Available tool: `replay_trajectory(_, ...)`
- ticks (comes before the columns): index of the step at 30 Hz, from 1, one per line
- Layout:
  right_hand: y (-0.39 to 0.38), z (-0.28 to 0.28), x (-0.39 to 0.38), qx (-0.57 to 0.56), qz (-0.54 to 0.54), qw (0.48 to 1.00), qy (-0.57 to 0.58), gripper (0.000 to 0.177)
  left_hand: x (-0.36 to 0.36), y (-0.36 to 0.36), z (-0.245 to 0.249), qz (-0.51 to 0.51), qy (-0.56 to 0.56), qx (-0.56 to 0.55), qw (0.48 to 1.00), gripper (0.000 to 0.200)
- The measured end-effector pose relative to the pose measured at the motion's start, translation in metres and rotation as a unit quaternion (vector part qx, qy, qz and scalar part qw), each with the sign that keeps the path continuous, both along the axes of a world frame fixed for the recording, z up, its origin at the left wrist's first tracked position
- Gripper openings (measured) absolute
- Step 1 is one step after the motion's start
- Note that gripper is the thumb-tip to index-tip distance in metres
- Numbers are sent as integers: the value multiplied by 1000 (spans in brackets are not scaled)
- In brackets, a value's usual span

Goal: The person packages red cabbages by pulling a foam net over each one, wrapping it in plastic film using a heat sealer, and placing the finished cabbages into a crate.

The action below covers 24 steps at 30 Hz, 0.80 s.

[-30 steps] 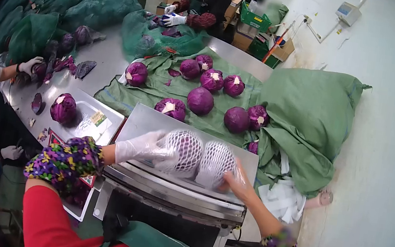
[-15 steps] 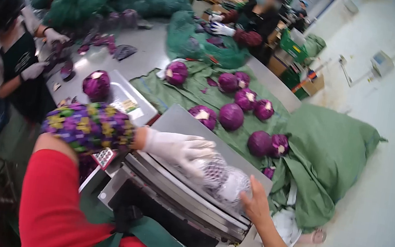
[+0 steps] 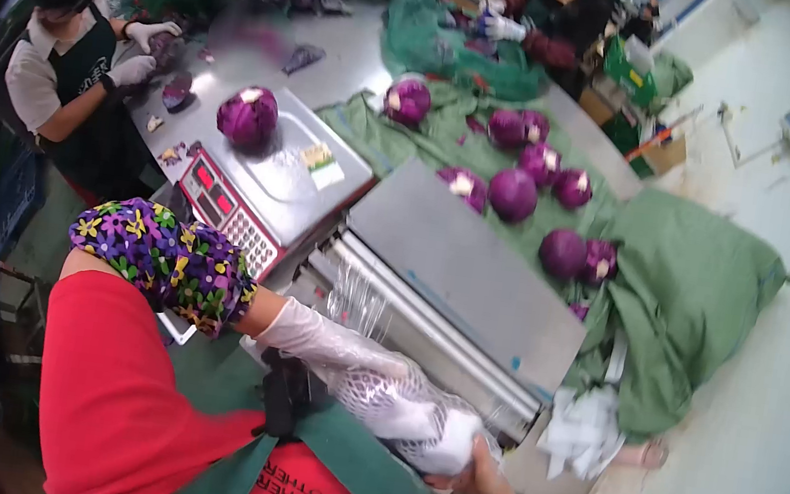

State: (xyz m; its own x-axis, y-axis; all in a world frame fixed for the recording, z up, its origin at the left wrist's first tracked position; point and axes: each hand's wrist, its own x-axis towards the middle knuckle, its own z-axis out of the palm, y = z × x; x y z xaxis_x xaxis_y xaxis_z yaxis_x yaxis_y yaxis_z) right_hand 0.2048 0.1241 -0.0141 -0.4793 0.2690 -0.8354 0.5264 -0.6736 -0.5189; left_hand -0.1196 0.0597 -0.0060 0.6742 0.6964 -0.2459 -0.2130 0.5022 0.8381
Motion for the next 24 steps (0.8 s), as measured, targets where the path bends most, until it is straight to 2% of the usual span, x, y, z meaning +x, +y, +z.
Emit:
replay_trajectory(1, -3, -33, 18, -87, 57, 995, 4, 78, 2, -10, -7, -13, -48, -68, 996, 64)
replay_trajectory(3, -21, -32, 5, -149, 61, 986, 41, 89, 9, -28, -24, -23, -132, -192, 972, 61)
replay_trajectory(5, -31, -63, 11, -172, 17, 985, -18, 92, 14, -43, -40, -10, -202, -297, 933, 59)
replay_trajectory(6, -29, -55, 6, -193, 33, 981, -12, 89, 13, -51, -46, 6, -227, -339, 913, 57)
replay_trajectory(7, -39, -42, 2, -114, -12, 993, 17, 85, 11, -59, -51, 25, -250, -380, 890, 56)
replay_trajectory(10, -60, -55, 28, -126, -41, 991, 8, 81, -6, -86, -62, 132, -260, -454, 842, 52)
replay_trajectory(11, -75, -58, 43, -114, -148, 979, 79, 75, -11, -95, -60, 180, -211, -440, 854, 51)
replay_trajectory(12, -87, -60, 55, -102, -251, 951, 146, 70, -15, -105, -56, 218, -49, -318, 921, 43)
replay_trajectory(13, -96, -61, 61, -105, -249, 952, 145, 70, -13, -120, -53, 245, 115, -183, 945, 36)
replay_trajectory(14, -105, -59, 65, 104, -144, 979, 103, 62, -1, -140, -75, 290, 165, -8, 943, 32)
replay_trajectory(15, -113, -57, 63, 307, -31, 950, 57, 54, 2, -149, -69, 300, 307, 145, 892, 26)
replay_trajectory(16, -119, -56, 54, 323, -110, 940, -6, 36, 6, -149, -70, 326, 249, 81, 909, 20)
replay_trajectory(17, -116, -56, 54, 318, -108, 942, -4, 36, 11, -146, -71, 348, 190, 17, 918, 15)
replay_trajectory(19, -104, -56, 55, 267, -244, 932, 10, 28, 27, -121, -55, 410, 225, 36, 883, 24)
replay_trajectory(20, -98, -36, 42, 308, -265, 914, 7, 29, 32, -109, -35, 455, 226, 55, 860, 30)
replay_trajectory(21, -92, -32, 42, 289, -330, 898, 40, 32, 31, -103, -40, 493, 190, -23, 849, 33)
replay_trajectory(22, -87, -34, 51, 220, -381, 896, 59, 32, 25, -105, -45, 515, 86, -147, 840, 32)
replay_trajectory(23, -87, -37, 61, 147, -430, 887, 77, 32, 19, -112, -50, 525, -20, -267, 808, 31)
replay_trajectory(24, -93, -48, 72, 92, -442, 890, 64, 31, 20, -121, -53, 520, 28, -349, 779, 34)
